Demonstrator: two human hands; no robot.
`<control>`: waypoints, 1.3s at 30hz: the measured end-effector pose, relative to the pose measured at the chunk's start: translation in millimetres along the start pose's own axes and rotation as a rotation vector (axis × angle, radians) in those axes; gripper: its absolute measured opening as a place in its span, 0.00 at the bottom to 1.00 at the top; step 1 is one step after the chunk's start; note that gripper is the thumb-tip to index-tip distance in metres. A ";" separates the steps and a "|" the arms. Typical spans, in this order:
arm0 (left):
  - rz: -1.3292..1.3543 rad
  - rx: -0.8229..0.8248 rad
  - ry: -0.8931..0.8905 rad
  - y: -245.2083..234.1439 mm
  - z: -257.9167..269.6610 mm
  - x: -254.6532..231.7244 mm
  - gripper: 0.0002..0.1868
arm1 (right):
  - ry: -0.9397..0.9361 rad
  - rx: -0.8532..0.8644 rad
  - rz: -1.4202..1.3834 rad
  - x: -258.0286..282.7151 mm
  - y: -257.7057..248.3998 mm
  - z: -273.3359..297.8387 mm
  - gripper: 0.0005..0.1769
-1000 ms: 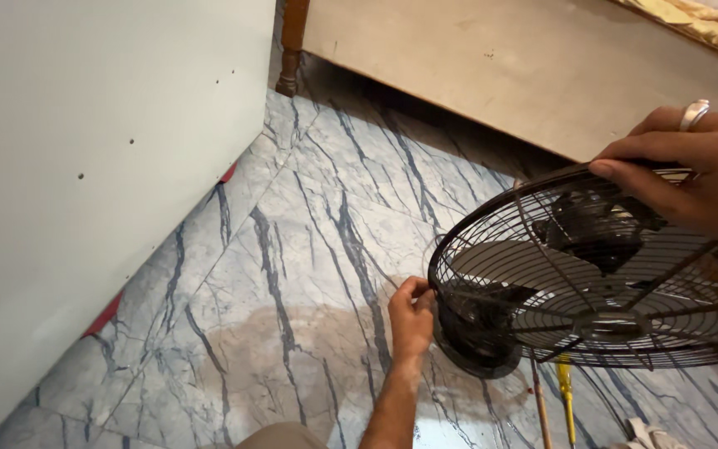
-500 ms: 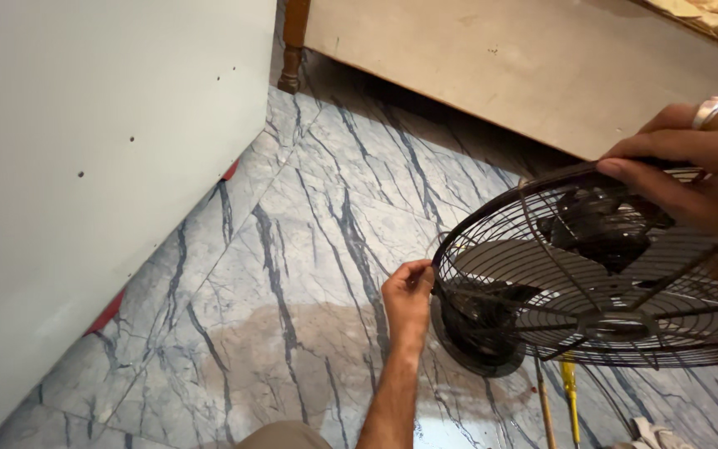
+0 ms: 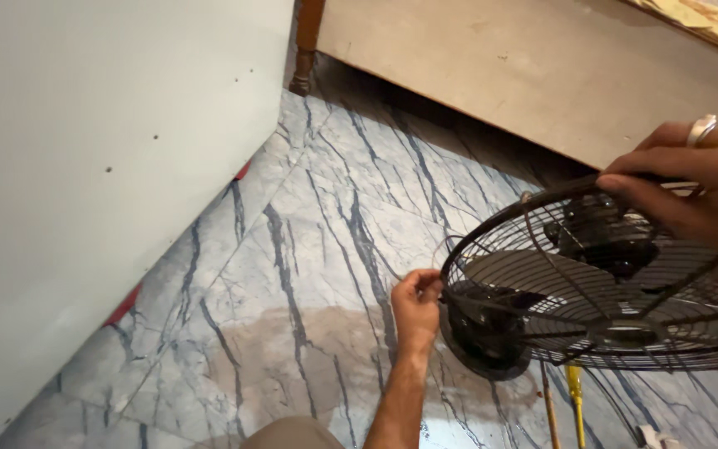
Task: The person assembles an electric fan by attaching the front wire cage to the fan head. They align the cage with the fan blades and secure it by hand, rotating and adjusting the cage to ensure it is properly fitted.
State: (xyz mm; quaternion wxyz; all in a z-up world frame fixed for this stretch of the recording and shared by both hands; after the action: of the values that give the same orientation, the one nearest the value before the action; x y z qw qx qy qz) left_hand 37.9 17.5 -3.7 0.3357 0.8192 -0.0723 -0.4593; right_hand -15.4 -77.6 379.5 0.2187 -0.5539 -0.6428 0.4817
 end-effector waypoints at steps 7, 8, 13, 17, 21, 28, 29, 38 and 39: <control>-0.113 0.003 -0.028 1.5 6.6 -11.1 0.05 | 0.034 -0.015 -0.082 -3.6 -1.5 -1.6 0.06; -0.161 0.020 -0.037 2.9 6.7 -13.4 0.05 | 0.021 -0.011 -0.061 -5.0 -1.0 -0.5 0.06; -0.152 -0.030 0.058 12.8 6.2 -31.1 0.14 | -0.035 -0.019 -0.068 -16.7 -0.1 0.9 0.06; -0.199 -0.053 -0.008 13.6 11.3 -40.0 0.06 | -0.039 -0.058 -0.034 -49.1 14.0 3.6 0.06; -0.099 -0.007 -0.108 13.8 17.0 -41.0 0.05 | -0.172 -0.068 0.106 -104.3 45.4 5.2 0.07; 0.133 0.037 -0.184 26.9 35.6 -20.9 0.08 | 0.294 0.063 -0.187 -230.5 97.8 26.5 0.09; 0.143 0.018 -0.192 29.2 39.4 -18.4 0.07 | 0.407 0.115 -0.278 -245.8 106.4 29.0 0.11; 0.109 0.017 -0.337 49.1 53.1 -23.4 0.06 | 0.507 0.166 -0.417 -324.2 124.4 33.8 0.11; 0.087 0.042 -0.341 51.3 53.2 -25.3 0.06 | 0.485 0.157 -0.406 -329.0 118.2 38.3 0.11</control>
State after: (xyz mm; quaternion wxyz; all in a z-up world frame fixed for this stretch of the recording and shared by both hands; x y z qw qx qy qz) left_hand -9.3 -36.6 27.0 0.3212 0.7322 -0.1733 -0.5750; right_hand 108.3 -404.8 343.8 0.4991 -0.4945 -0.6304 0.3302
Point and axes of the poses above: each hand's wrist, its own z-axis away from the middle knuckle, its own y-axis out of the palm, x = y × z, the point moved 2 cm from there along -z, towards the middle knuckle, and after that the axes turned 15 degrees about y, right-handed, at the moved point
